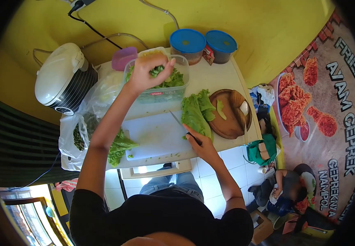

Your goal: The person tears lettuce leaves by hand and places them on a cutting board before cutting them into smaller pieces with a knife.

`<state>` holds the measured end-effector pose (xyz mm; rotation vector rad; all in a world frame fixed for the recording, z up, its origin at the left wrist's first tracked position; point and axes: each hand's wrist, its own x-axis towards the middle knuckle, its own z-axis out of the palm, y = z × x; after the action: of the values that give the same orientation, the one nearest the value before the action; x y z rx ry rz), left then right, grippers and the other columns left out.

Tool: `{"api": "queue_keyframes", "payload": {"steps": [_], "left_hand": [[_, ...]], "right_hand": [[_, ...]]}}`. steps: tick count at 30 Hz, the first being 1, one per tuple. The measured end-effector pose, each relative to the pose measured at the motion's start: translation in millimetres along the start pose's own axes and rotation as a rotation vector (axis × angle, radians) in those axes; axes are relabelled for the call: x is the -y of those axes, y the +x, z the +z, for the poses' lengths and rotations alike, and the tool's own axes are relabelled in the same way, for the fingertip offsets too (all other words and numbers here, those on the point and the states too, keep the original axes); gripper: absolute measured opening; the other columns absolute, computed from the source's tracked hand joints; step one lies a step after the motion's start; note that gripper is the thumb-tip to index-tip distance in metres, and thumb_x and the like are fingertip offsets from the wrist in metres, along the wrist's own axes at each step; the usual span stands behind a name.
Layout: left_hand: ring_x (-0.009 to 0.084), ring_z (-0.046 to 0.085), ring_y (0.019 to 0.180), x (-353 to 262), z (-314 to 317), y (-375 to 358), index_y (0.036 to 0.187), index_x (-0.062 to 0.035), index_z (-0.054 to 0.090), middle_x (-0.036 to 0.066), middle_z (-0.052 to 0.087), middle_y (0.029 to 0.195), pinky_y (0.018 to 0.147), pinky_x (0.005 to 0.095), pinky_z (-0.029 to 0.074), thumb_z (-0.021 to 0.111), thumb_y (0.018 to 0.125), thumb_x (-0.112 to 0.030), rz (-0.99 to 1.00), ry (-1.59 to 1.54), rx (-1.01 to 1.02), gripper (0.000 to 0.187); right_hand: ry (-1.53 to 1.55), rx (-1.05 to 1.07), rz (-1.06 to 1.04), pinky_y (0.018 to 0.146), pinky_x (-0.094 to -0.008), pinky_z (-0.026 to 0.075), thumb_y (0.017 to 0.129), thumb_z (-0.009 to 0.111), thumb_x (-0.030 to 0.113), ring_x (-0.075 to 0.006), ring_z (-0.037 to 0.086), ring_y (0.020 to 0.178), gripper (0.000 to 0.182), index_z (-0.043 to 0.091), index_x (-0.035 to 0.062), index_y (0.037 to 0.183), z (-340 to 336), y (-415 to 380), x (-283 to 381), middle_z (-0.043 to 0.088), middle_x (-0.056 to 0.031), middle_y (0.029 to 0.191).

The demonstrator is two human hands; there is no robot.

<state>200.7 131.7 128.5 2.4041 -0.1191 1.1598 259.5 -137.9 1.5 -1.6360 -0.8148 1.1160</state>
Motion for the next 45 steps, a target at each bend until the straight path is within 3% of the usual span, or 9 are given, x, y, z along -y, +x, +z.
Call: {"api": "queue_keyframes", "payload": {"steps": [4, 5, 8, 14, 20, 25, 29, 39, 45], "left_hand": [[0.0304, 0.061, 0.085, 20.5, 14.6, 13.0, 0.08, -0.0042, 0.066, 0.014, 0.062, 0.08, 0.083, 0.0404, 0.048, 0.05, 0.096, -0.046, -0.231, 0.198, 0.193, 0.048], [0.0318, 0.055, 0.107, 24.4, 10.3, 9.3, 0.09, -0.0063, 0.069, 0.015, 0.061, 0.103, 0.098, 0.0424, 0.039, 0.04, 0.097, -0.053, -0.535, 0.103, 0.482, 0.056], [0.0312, 0.053, 0.113, 36.4, -3.7, 9.2, 0.098, -0.0085, 0.069, 0.014, 0.06, 0.112, 0.103, 0.0423, 0.037, 0.045, 0.096, -0.049, -0.726, -0.198, 0.525, 0.047], [0.0317, 0.057, 0.111, 58.6, 3.7, -28.8, 0.109, -0.0129, 0.068, 0.014, 0.063, 0.114, 0.102, 0.0425, 0.039, 0.064, 0.079, -0.056, -0.278, 0.226, 0.566, 0.053], [0.0316, 0.059, 0.109, 42.1, -8.0, -19.6, 0.113, -0.0117, 0.068, 0.015, 0.064, 0.114, 0.098, 0.0433, 0.043, 0.073, 0.069, -0.059, -0.51, 0.088, 0.379, 0.065], [0.0286, 0.062, 0.098, -20.8, -5.7, -34.7, 0.102, -0.0051, 0.066, 0.014, 0.065, 0.104, 0.082, 0.038, 0.049, 0.071, 0.084, -0.015, -0.234, 0.145, -0.002, 0.021], [0.0264, 0.062, 0.095, -74.1, 24.8, -90.4, 0.1, -0.0056, 0.066, 0.011, 0.064, 0.099, 0.08, 0.0356, 0.05, 0.072, 0.082, -0.015, -0.492, -0.207, 0.341, 0.021], [0.0273, 0.063, 0.092, -64.7, 52.9, -139.0, 0.101, -0.0085, 0.069, 0.009, 0.063, 0.096, 0.082, 0.0349, 0.051, 0.066, 0.084, -0.004, -0.351, -0.188, 0.528, 0.018], [0.0285, 0.064, 0.093, -49.4, -22.1, -31.6, 0.104, -0.0077, 0.069, 0.009, 0.065, 0.099, 0.08, 0.0354, 0.052, 0.067, 0.082, 0.0, -0.193, 0.038, -0.015, 0.023]], "right_hand": [[-0.017, -0.017, 0.0, 0.055, -0.019, 0.031, 0.097, 0.055, 0.015, -0.0038, 0.031, 0.062, 0.041, 0.053, 0.0187, 0.139, -2.7, 2.4, 0.4, 0.04, 0.0067, 0.069], [-0.015, -0.017, 0.002, 0.055, -0.019, 0.031, 0.097, 0.055, 0.015, -0.0038, 0.031, 0.062, 0.041, 0.053, 0.0187, 0.139, -3.3, 3.3, 0.4, 0.04, 0.0067, 0.069], [-0.026, -0.039, -0.04, 0.056, -0.0184, 0.031, 0.097, 0.055, 0.015, -0.0034, 0.032, 0.063, 0.041, 0.053, 0.0171, 0.139, -6.4, 1.5, 1.0, 0.042, 0.0071, 0.071], [-0.021, -0.029, -0.068, 0.056, -0.0178, 0.031, 0.098, 0.055, 0.015, -0.0031, 0.032, 0.063, 0.041, 0.052, 0.0155, 0.139, -6.5, 4.5, 0.9, 0.043, 0.0068, 0.072], [-0.011, -0.033, -0.029, 0.056, -0.0183, 0.032, 0.098, 0.055, 0.016, -0.0031, 0.033, 0.063, 0.041, 0.052, 0.0152, 0.139, -7.4, 5.0, 5.5, 0.046, 0.0069, 0.073], [-0.047, -0.103, -0.101, 0.052, -0.0193, 0.031, 0.098, 0.055, 0.019, -0.0027, 0.033, 0.059, 0.041, 0.052, 0.0168, 0.139, -8.7, 3.4, 2.4, 0.045, 0.0077, 0.069], [-0.017, -0.147, -0.033, 0.05, -0.0202, 0.03, 0.098, 0.054, 0.019, -0.0025, 0.033, 0.056, 0.042, 0.051, 0.0171, 0.14, -13.5, -7.4, 9.5, 0.039, 0.0084, 0.064], [-0.03, -0.151, -0.069, 0.047, -0.0203, 0.026, 0.099, 0.053, 0.018, -0.0022, 0.03, 0.053, 0.042, 0.05, 0.0174, 0.141, -18.0, -15.8, 0.4, 0.035, 0.0089, 0.062], [-0.019, -0.101, -0.036, 0.049, -0.0209, 0.028, 0.098, 0.054, 0.018, -0.0034, 0.031, 0.055, 0.041, 0.052, 0.0183, 0.139, -9.1, -8.0, -1.6, 0.036, 0.0072, 0.063]]}}
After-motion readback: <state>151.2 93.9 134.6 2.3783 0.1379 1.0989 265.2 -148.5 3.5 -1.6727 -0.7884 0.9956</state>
